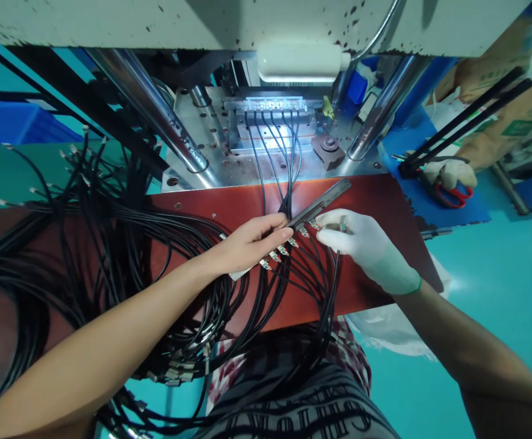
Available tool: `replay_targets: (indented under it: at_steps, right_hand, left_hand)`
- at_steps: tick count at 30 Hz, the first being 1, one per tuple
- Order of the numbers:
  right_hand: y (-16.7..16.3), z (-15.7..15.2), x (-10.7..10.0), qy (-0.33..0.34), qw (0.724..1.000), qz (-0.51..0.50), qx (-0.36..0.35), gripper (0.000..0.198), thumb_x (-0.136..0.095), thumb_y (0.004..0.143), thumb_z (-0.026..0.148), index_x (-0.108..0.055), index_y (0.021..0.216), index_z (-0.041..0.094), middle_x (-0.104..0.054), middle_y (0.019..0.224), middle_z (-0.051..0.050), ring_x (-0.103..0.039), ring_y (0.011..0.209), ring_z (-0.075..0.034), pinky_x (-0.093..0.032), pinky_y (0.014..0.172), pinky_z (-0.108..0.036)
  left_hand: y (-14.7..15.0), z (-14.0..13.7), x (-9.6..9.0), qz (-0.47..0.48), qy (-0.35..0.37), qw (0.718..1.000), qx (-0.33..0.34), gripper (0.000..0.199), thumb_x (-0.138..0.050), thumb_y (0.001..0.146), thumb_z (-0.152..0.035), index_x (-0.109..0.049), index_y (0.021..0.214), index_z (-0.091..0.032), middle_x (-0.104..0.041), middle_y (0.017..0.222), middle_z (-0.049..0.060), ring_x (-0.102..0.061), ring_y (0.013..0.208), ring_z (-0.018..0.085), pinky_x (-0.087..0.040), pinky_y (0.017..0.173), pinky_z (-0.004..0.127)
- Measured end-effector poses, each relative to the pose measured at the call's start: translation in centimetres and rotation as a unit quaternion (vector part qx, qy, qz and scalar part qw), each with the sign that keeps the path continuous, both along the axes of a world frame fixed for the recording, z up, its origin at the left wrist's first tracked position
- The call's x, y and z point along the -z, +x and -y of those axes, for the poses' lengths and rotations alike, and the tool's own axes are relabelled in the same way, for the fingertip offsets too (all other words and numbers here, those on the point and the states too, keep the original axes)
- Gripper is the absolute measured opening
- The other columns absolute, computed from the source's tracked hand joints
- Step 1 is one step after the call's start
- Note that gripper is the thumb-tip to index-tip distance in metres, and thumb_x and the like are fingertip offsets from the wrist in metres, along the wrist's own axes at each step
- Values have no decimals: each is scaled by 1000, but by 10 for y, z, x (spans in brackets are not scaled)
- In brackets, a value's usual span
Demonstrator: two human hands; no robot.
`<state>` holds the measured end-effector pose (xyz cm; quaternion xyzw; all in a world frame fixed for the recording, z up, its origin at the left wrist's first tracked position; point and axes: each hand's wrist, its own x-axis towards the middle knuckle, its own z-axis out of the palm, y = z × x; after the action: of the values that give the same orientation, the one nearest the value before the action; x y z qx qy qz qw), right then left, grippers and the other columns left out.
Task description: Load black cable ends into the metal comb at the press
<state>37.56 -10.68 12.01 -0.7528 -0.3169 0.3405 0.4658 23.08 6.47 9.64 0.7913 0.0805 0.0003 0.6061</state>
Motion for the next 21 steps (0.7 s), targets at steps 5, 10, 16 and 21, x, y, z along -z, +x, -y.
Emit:
replay_targets:
  at_steps: [5,10,16,21]
  right_hand:
    - [-1,28,11,59,989,-114,69,28,-80,70,34,-67,89,18,-64,87,-1,-53,71,-10,-40,63,-23]
    - [-12,42,12,97,965,-229,78,30,-76,77,42,-66,90,18,-62,79,-2,-42,56,-8,-30,49,-22]
    - [17,41,0,191,923,-302,141,37,-77,72,55,-65,93,26,-49,70,5,-24,48,-5,-22,43,-20]
    - [35,25,3,174,939,-280,99,36,-64,81,61,-63,92,27,-35,61,8,-12,44,-6,-18,42,-23]
  left_hand:
    - [0,-1,0,-21,-41,999,-12,38,-49,92,-49,-43,72,-17,-41,65,-4,-42,59,8,-33,51,19]
    - [-1,-3,-1,-48,-86,995,-13,38,-50,91,-52,-44,75,-18,-43,64,-5,-45,56,8,-38,50,18]
    - [1,-4,-2,-43,-78,996,-5,39,-50,91,-52,-44,74,-17,-44,65,-4,-44,57,8,-35,49,18]
    - [1,-6,0,-30,-75,997,8,39,-48,92,-51,-46,75,-16,-42,64,-4,-41,57,7,-32,49,18]
